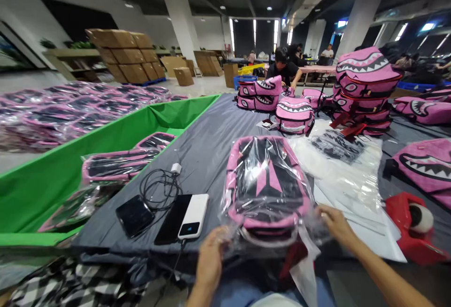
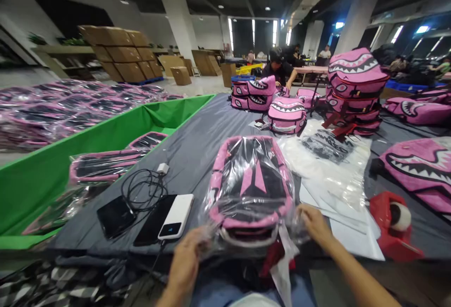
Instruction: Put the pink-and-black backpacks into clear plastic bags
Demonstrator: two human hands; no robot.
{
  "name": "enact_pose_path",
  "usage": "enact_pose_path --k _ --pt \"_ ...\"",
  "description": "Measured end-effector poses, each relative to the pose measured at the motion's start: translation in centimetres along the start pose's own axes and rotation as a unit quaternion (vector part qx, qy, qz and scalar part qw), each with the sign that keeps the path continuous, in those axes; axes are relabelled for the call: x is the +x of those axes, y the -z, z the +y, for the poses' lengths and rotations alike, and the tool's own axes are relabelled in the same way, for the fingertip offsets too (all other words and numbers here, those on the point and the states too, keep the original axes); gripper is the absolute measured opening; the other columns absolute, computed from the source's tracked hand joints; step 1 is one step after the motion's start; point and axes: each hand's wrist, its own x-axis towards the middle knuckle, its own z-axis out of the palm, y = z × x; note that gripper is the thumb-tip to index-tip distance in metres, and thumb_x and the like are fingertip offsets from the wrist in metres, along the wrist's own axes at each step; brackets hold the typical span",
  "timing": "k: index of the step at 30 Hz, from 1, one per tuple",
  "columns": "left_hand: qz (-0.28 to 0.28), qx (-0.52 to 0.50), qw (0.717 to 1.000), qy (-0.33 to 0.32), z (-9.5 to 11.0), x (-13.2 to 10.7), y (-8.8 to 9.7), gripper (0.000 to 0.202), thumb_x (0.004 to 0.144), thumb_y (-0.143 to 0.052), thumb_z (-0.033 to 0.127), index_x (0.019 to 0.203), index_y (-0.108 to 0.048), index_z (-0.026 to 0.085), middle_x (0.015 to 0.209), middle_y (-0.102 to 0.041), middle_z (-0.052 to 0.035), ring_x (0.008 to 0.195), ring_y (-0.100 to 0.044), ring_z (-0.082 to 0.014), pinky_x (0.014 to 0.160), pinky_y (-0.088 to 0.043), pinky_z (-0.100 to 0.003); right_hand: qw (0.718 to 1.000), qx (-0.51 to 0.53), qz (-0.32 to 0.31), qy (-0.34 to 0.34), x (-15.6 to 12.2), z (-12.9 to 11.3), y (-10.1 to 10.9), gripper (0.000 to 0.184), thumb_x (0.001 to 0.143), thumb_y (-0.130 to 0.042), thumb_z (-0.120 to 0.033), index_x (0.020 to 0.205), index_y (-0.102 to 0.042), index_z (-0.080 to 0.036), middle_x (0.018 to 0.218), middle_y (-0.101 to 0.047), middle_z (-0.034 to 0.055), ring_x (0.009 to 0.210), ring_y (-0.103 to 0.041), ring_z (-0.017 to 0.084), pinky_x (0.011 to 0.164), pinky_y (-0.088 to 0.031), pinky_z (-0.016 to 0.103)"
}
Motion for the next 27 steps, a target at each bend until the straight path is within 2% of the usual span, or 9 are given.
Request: enact_pose_path --k 2,4,8,11,14,17,20,23,27 --pt "0.073 -0.042 0.996 0.024 0.2 0.3 1.5 0.047 0.076 -0.067 0.066 0.095 -0.069 0.024 0.09 -0.075 -0.0033 0.082 -0.071 -0.0244 0.077 -0.06 -0.038 0.996 -0.007 0.078 -0.042 1.9 0.2 1.9 0.028 0.075 -0.059 -0.051 0.081 -0.069 -0.025 0.085 -0.075 0.0075 0.082 -0.071 0.03 0.078 -0.061 0.046" --pt "0.107 -0.074 0.989 0.066 0.3 -0.6 1.9 0.046 0.076 -0.062 0.069 0.092 -0.068 0.026 0.085 -0.076 -0.0013 0.083 -0.072 -0.0267 0.08 -0.061 -0.042 0.989 0.024 0.082 -0.122 1.8 0.9 2.5 0.04 0.071 -0.062 -0.059 0.084 -0.069 -0.021 0.087 -0.075 0.0101 0.081 -0.072 0.03 0.077 -0.061 0.044" --pt "-0.061 -0.061 0.99 0.113 1.0 -5.2 -2.0 0.054 0.074 -0.061 0.076 0.08 -0.075 0.025 0.082 -0.078 -0.0098 0.081 -0.074 -0.0347 0.074 -0.062 -0.048 0.96 0.124 -0.105 -0.229 -2.2 0.8 0.1 0.057 0.077 -0.052 -0.074 0.079 -0.07 -0.02 0.08 -0.075 0.011 0.075 -0.074 0.029 0.069 -0.062 0.04" --pt "-0.172 -0.019 0.985 0.016 2.5 -7.4 -7.0 0.056 0.082 -0.058 0.072 0.097 -0.078 0.022 0.107 -0.077 -0.0111 0.107 -0.07 -0.0315 0.099 -0.054 -0.044 0.97 0.083 -0.118 -0.193 -4.9 -1.3 -2.7 0.06 0.083 -0.05 -0.076 0.09 -0.071 -0.019 0.089 -0.077 0.0115 0.085 -0.075 0.03 0.074 -0.062 0.039" --pt "-0.247 -0.019 0.969 0.013 3.3 -8.3 -10.4 0.059 0.088 -0.046 0.069 0.092 -0.075 0.019 0.1 -0.077 -0.0108 0.097 -0.069 -0.0279 0.092 -0.054 -0.04 0.984 -0.034 -0.057 -0.162 -5.8 -3.8 -4.5 0.06 0.087 -0.05 -0.073 0.102 -0.069 -0.018 0.098 -0.076 0.0136 0.087 -0.074 0.03 0.078 -0.06 0.04" --pt "-0.302 -0.036 0.951 0.057 2.8 -9.4 -11.7 0.053 0.089 -0.045 0.063 0.092 -0.074 0.02 0.099 -0.077 -0.0094 0.097 -0.069 -0.0271 0.09 -0.054 -0.038 0.972 -0.21 -0.001 -0.101 -5.4 -5.6 -5.2 0.057 0.093 -0.05 -0.067 0.118 -0.066 -0.019 0.11 -0.073 0.016 0.09 -0.073 0.031 0.073 -0.057 0.038" --pt "-0.321 -0.053 0.944 0.061 1.7 -10.3 -12.1 0.043 0.086 -0.055 0.057 0.1 -0.072 0.02 0.104 -0.076 -0.01 0.103 -0.069 -0.0265 0.095 -0.053 -0.037 0.96 -0.267 -0.086 -0.014 -4.3 -6.9 -5.1 0.045 0.102 -0.044 -0.056 0.125 -0.066 -0.024 0.107 -0.074 0.0117 0.091 -0.073 0.028 0.071 -0.053 0.032" --pt "-0.337 -0.05 0.937 0.074 1.0 -10.3 -13.3 0.049 0.081 -0.064 0.055 0.115 -0.063 0.019 0.106 -0.075 -0.0115 0.079 -0.072 -0.0209 0.073 -0.057 -0.032 0.942 -0.273 -0.195 -0.016 -3.5 -7.2 -4.1 0.041 0.104 -0.042 -0.053 0.098 -0.071 -0.024 0.087 -0.075 0.0066 0.084 -0.073 0.026 0.067 -0.049 0.03" --pt "-0.344 0.047 0.935 0.066 1.2 -9.5 -16.1 0.042 0.077 -0.069 0.05 0.102 -0.066 0.016 0.08 -0.071 -0.0047 0.043 -0.053 -0.0117 0.044 -0.039 -0.025 0.946 -0.274 -0.175 -0.021 -4.1 -5.8 -2.2 0.033 0.097 -0.054 -0.05 0.081 -0.065 -0.023 0.09 -0.071 0.0049 0.078 -0.07 0.023 0.063 -0.046 0.028"
